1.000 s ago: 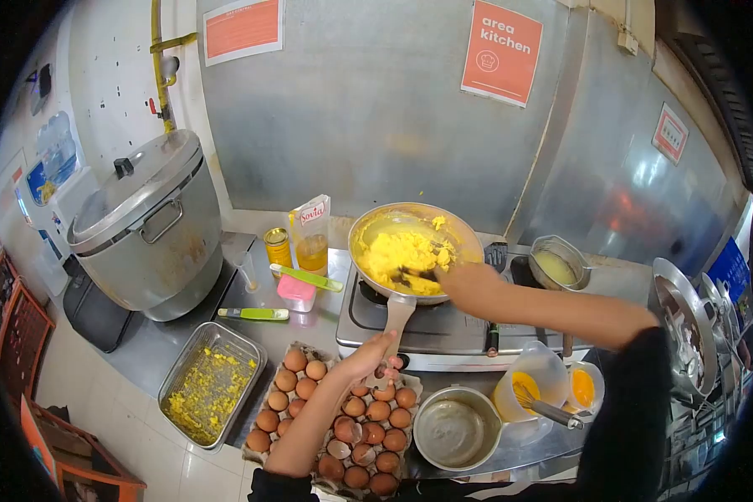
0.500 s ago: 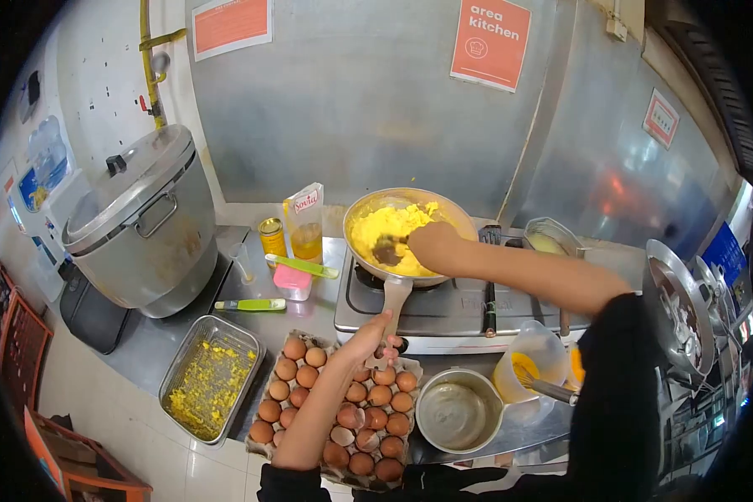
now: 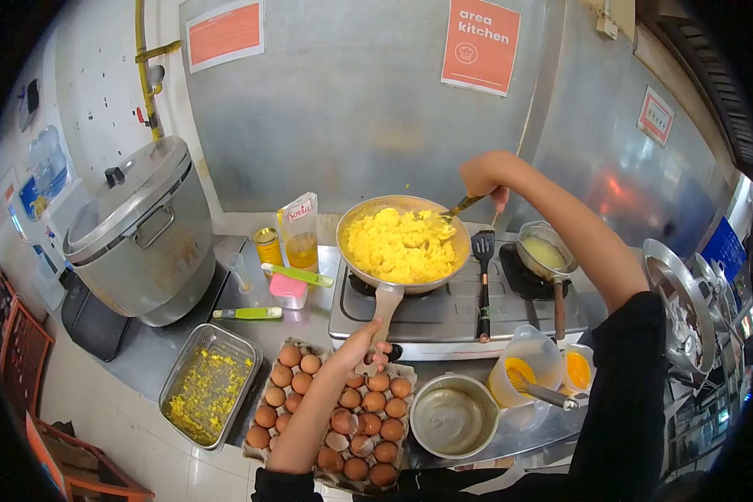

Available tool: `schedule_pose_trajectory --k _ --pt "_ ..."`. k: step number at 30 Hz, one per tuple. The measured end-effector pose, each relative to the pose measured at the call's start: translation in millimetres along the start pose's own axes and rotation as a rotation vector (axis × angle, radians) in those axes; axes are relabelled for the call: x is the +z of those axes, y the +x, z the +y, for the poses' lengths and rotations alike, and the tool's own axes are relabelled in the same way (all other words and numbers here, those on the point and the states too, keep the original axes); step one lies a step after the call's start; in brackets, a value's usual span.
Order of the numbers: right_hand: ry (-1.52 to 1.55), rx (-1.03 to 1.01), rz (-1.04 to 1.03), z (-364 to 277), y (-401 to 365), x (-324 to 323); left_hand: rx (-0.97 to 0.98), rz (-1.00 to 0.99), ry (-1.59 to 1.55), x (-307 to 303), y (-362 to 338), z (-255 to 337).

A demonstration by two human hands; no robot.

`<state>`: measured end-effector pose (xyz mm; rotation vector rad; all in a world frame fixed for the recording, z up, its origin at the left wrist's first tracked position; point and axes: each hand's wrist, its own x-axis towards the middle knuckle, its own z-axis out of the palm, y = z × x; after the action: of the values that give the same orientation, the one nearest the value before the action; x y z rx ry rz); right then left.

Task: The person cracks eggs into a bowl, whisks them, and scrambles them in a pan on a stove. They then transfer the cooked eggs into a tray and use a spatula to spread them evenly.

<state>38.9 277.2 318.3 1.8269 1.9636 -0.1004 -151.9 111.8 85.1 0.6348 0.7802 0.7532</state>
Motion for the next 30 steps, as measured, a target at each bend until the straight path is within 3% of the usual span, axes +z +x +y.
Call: schedule_pose_trajectory --k 1,3,4,6,9,13,15,16,18,25,27,30 --pt "0.002 -0.003 0.006 3.9 17.4 -3.9 -0.004 -0.016 -0.005 -0.6 0.3 0.0" --pt "-0.381 -0.089 -0.079 6.2 54.3 -4.5 -0.006 -0.026 -0.009 1.9 0.2 -0.2" --pt "-0.376 -0.096 -0.074 5.2 61.0 0.7 -0.009 -0.007 0.008 5.2 -1.7 0.5" --pt "-0.297 -0.147 -0.174 0.6 75.0 15.1 -0.018 -0.032 0.029 6.2 -3.5 2.8" --pt "-0.032 -0.176 -0.097 32.4 127.7 35.7 -0.065 -0.005 0.058 10.4 -5.3 7.1" --pt "0.093 -0.334 -0.08 57.4 157.4 34.7 -0.109 0.004 0.077 15.9 -8.2 13.6" --pt "-0.203 -0.533 0.131 47.6 180.1 34.3 -0.105 0.042 0.079 18.7 -8.1 17.0" --pt "-0.199 -0.545 0.138 40.3 189.7 35.8 -0.121 0.055 0.086 18.5 -8.1 16.9" --pt "-0.391 -0.781 0.508 23.3 202.8 41.7 -0.134 0.072 0.054 19.2 -7.7 14.9" --pt "-0.543 -0.861 0.623 25.1 145.3 83.7 -0.141 0.085 0.023 24.4 -9.8 16.4" --pt "-0.466 -1.07 0.939 56.2 125.7 98.4 -0.101 0.113 -0.009 21.6 -8.1 14.5" --pt "-0.366 -1.062 0.885 96.2 75.2 109.3 -0.084 0.091 0.075 13.6 -7.1 11.2"
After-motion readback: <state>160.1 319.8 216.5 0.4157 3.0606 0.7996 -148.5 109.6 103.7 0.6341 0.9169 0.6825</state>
